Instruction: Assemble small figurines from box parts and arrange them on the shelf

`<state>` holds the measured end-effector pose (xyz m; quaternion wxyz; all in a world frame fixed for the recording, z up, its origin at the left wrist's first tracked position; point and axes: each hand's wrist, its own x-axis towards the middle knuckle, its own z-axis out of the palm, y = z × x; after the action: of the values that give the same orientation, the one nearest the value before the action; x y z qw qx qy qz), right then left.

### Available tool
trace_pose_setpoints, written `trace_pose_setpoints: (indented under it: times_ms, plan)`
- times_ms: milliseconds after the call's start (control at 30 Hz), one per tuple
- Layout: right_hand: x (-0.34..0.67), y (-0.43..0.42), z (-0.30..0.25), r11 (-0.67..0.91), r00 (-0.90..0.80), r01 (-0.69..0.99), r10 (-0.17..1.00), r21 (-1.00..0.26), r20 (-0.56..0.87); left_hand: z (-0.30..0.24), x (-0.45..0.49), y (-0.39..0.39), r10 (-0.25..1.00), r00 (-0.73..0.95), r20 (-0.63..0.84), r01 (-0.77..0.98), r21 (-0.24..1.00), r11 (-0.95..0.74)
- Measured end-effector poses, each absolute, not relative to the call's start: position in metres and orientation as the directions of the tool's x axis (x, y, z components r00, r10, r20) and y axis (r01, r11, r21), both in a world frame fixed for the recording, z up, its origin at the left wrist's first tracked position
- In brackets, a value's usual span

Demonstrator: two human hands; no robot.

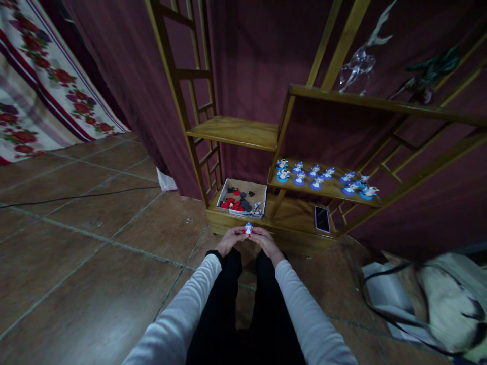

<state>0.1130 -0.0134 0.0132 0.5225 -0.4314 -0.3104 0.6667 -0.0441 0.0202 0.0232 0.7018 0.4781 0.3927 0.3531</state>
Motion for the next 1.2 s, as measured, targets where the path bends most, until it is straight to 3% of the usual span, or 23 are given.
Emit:
trace_pose_setpoints:
  times_ms: [333,1200]
  plan:
    - [0.1113,-0.0141,0.0146,-0.201,-0.012,-0.476,0.975,-0.856,-0.222,0.0193,-0.0416,0.021,0.874,0.444,-0.196,-0.137,0.949,0.283]
    - [0.1122,-0.0124,0.009,-0.232,-0.067,-0.451,0.972,-0.862,-0.226,0.0174,-0.0372,0.0209,0.908,0.375,-0.185,-0.095,0.967,0.237]
